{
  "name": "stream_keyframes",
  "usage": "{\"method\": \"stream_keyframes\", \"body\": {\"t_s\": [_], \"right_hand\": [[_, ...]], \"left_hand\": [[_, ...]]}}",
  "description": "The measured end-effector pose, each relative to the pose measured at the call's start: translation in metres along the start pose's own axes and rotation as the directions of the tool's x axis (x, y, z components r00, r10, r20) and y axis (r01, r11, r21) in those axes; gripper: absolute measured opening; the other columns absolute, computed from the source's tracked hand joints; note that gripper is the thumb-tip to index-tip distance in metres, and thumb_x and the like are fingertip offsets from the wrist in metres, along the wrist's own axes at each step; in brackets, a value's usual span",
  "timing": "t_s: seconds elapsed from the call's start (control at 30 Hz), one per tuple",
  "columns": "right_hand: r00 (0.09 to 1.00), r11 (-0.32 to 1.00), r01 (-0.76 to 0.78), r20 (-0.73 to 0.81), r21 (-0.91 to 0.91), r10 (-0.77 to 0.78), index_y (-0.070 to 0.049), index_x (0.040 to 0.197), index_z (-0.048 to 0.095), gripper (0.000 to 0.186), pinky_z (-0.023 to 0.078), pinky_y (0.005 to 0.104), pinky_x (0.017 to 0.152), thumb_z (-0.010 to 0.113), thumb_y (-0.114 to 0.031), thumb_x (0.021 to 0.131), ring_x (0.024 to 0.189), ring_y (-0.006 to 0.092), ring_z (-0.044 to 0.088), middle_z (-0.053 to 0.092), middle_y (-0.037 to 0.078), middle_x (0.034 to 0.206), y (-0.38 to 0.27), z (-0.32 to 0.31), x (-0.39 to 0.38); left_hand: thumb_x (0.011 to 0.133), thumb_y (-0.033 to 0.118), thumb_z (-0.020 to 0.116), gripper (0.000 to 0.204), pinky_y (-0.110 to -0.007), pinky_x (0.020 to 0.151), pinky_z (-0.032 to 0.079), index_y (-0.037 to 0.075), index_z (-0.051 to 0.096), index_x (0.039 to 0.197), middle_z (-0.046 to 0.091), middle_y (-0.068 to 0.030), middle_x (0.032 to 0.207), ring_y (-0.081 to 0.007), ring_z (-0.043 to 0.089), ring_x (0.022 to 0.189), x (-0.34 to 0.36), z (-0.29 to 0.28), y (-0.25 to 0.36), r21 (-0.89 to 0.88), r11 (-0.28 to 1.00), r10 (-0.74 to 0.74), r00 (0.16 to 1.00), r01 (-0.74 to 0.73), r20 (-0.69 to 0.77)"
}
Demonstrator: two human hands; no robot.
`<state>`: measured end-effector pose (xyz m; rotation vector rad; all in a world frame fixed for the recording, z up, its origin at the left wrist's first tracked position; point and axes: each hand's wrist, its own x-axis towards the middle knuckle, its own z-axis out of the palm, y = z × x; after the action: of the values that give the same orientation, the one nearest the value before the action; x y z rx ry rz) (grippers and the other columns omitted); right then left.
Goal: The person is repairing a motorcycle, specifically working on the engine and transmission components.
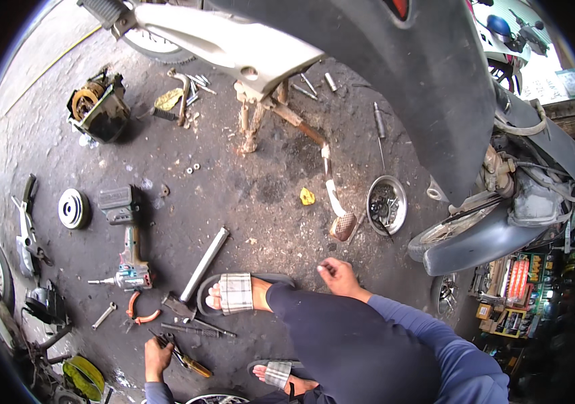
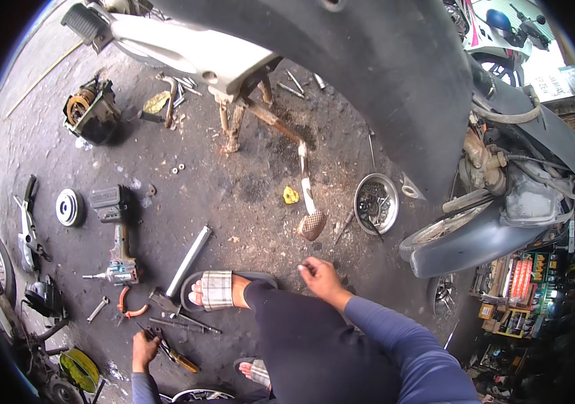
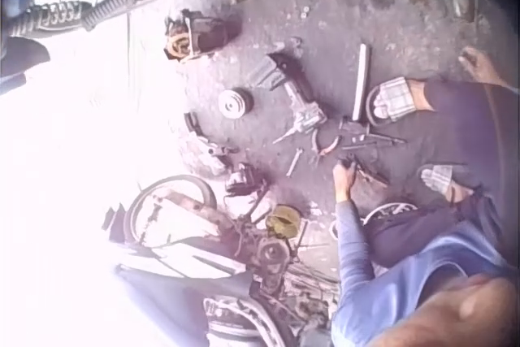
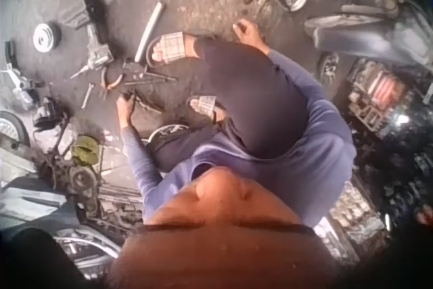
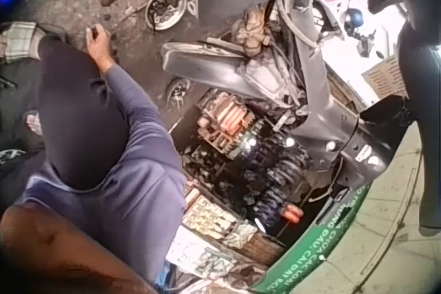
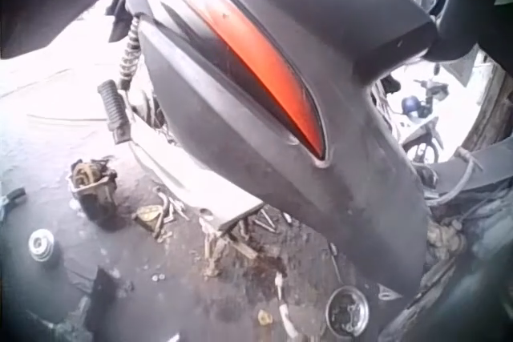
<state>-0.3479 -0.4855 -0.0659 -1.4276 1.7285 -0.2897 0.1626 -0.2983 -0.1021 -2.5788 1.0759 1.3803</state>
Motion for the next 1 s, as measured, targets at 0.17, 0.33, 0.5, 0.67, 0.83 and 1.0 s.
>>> {"method": "stream_keyframes", "body": {"t_s": [0.17, 0.33, 0.5, 0.67, 0.83, 1.0], "right_hand": [[0.916, 0.909, -0.363, -0.101, 0.203, 0.389, -0.004, 0.093, 0.063, 0.015, 0.043, 0.0234, 0.053, 0.063, -0.019, 0.095, 0.057, 0.0061, 0.051, 0.062, 0.001, 0.072, 0.028, -0.039, -0.013], [0.829, 0.955, 0.17, 0.489, 0.244, -0.272, -0.007, 0.112, 0.064, 0.02, 0.049, 0.028, 0.084, 0.058, -0.015, 0.095, 0.097, 0.0128, 0.061, 0.067, 0.002, 0.105, -0.09, 0.115, 0.041], [0.307, 0.206, 0.95, 0.817, -0.234, -0.488, -0.012, 0.096, 0.064, 0.018, 0.052, 0.0364, 0.073, 0.062, -0.018, 0.079, 0.086, 0.0221, 0.063, 0.064, 0.005, 0.088, -0.148, 0.202, 0.039], [0.447, 0.561, 0.771, 0.884, -0.303, -0.137, -0.011, 0.099, 0.063, 0.023, 0.05, 0.0352, 0.069, 0.06, -0.027, 0.083, 0.081, 0.0206, 0.061, 0.062, 0.005, 0.088, -0.119, 0.183, 0.026], [0.535, 0.852, 0.396, 0.84, -0.343, 0.089, -0.011, 0.103, 0.061, 0.03, 0.048, 0.034, 0.065, 0.058, -0.035, 0.086, 0.075, 0.0191, 0.058, 0.061, 0.004, 0.087, -0.081, 0.184, 0.039], [0.674, 0.931, -0.325, 0.649, -0.166, 0.351, -0.01, 0.107, 0.06, 0.038, 0.046, 0.0328, 0.061, 0.055, -0.043, 0.09, 0.07, 0.0176, 0.055, 0.059, 0.004, 0.086, -0.073, 0.082, 0.092]], "left_hand": [[0.072, 0.023, 0.079, 0.034, -0.045, 0.076, 0.053, -0.006, 0.069, 0.086, 0.068, -0.0259, 0.085, -0.0401, 0.068, 0.084, 0.011, -0.02, 0.026, 0.143, 0.985, 0.084, 0.99, -0.1, 0.111], [0.075, 0.038, 0.075, 0.041, -0.046, 0.079, 0.055, -0.002, 0.071, 0.085, 0.069, -0.023, 0.089, -0.0383, 0.068, 0.088, 0.009, -0.024, 0.026, 0.293, 0.952, 0.017, 0.967, -0.094, 0.254], [0.079, 0.023, 0.063, 0.032, -0.049, 0.085, 0.053, -0.002, 0.064, 0.098, 0.068, -0.0244, 0.095, -0.0394, 0.066, 0.095, -0.019, -0.018, 0.016, 0.065, 0.997, 0.034, 0.986, -0.045, 0.161], [0.086, 0.018, 0.059, 0.033, -0.047, 0.092, 0.049, -0.003, 0.056, 0.111, 0.065, -0.0236, 0.107, -0.038, 0.062, 0.106, -0.059, -0.014, -0.004, -0.325, 0.942, -0.1, 0.994, 0.082, -0.039], [0.089, 0.023, 0.061, 0.032, -0.047, 0.09, 0.05, -0.001, 0.059, 0.11, 0.066, -0.0206, 0.104, -0.0381, 0.064, 0.102, -0.102, -0.03, -0.008, -0.281, 0.953, -0.157, 0.977, 0.11, -0.147], [0.088, 0.021, 0.06, 0.031, -0.046, 0.087, 0.052, -0.001, 0.062, 0.109, 0.066, -0.0189, 0.103, -0.0362, 0.064, 0.101, -0.158, -0.068, 0.007, -0.162, 0.986, 0.037, 0.999, -0.04, -0.02]]}}
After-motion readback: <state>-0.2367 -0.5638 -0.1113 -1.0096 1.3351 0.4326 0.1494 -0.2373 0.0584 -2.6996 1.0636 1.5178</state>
